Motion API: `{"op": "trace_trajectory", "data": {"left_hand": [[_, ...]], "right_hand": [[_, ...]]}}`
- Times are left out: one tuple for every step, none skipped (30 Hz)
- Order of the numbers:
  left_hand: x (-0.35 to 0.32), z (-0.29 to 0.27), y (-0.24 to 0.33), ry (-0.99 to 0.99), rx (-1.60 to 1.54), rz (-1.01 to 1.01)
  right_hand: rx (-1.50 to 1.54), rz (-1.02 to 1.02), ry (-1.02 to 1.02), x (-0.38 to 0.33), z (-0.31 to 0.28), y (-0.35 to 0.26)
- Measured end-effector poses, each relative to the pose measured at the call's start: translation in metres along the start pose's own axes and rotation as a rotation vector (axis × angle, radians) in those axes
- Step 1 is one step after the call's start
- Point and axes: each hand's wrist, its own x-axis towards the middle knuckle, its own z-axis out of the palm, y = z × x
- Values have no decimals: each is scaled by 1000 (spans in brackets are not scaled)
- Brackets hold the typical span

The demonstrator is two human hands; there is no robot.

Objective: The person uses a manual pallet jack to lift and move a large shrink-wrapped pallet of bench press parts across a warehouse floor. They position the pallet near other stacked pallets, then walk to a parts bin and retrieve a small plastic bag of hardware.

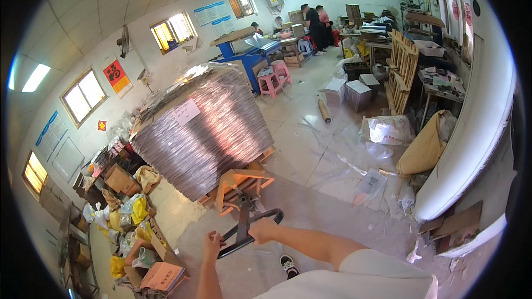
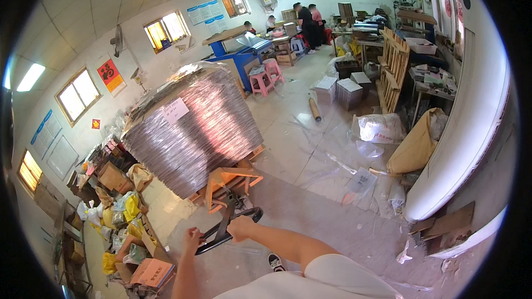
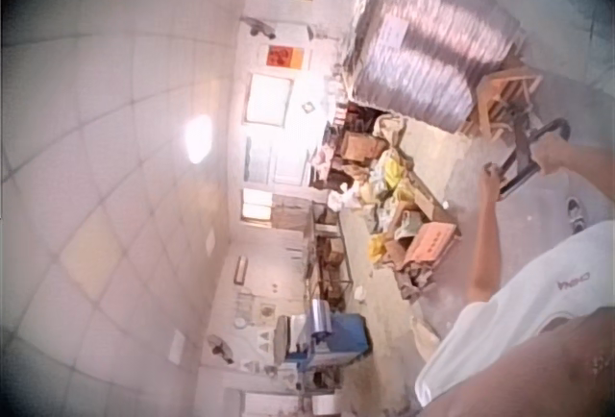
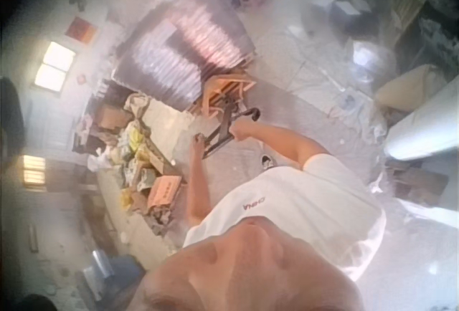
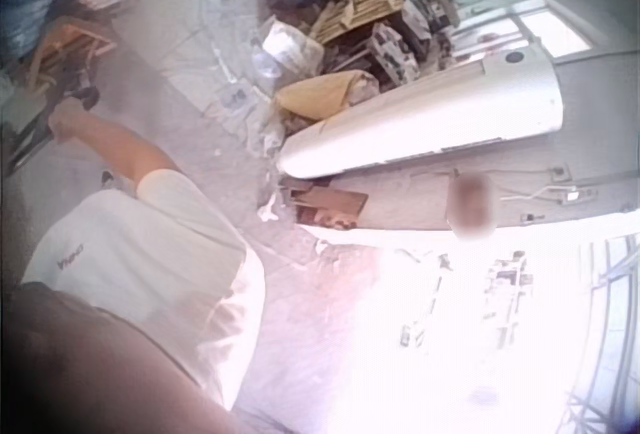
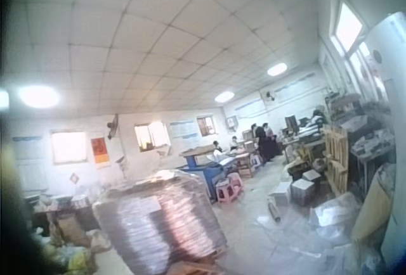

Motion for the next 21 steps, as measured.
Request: {"op": "trace_trajectory", "data": {"left_hand": [[4, -3, 11, -13, 1, 99], [5, -8, 24, 4, 16, 256], [10, -13, 45, 40, 104, 336], [13, -20, 69, 62, 75, 403], [16, -27, 96, 75, 90, 535], [17, -33, 125, 86, 120, 557], [14, -39, 151, 85, 92, 562], [10, -43, 177, 116, 89, 492], [4, -47, 203, 125, 125, 502], [1, -49, 230, 106, 57, 516], [-4, -50, 254, 75, 7, 546], [-9, -50, 275, 88, -38, 532], [-13, -52, 294, 88, -91, 529], [-15, -50, 311, 24, -150, 577], [-16, -47, 324, 86, -163, 530], [-17, -43, 335, 83, -183, 535], [-17, -37, 343, 77, -204, 562], [-18, -31, 347, 76, -198, 532], [-20, -24, 350, 72, -194, 525], [-22, -19, 352, 124, -187, 485], [-26, -16, 352, 72, -224, 506]], "right_hand": [[1, 6, 40, -2, -2, 1], [-1, 11, 52, -3, -4, 2], [-2, 17, 64, -4, -7, 2], [4, 31, 69, -4, -9, 2], [11, 45, 74, -5, -12, 2], [13, 62, 121, -5, -14, 2], [16, 53, 85, -6, -14, 2], [14, 46, 91, -6, -15, 2], [36, 12, 67, -8, -13, 1], [22, 43, 110, -8, -13, 1], [35, 48, 118, -10, -10, 1], [40, 65, 102, -10, -9, 2], [48, 46, 138, -11, -7, 2], [48, 41, 151, -11, -6, 4], [43, 39, 180, -11, -6, 5], [52, 36, 165, -11, -5, 7], [57, 38, 166, -10, -6, 9], [58, 37, 165, -10, -6, 10], [61, 39, 165, -10, -7, 10], [63, 40, 165, -9, -8, 11], [62, 45, 162, -10, -8, 10]]}}
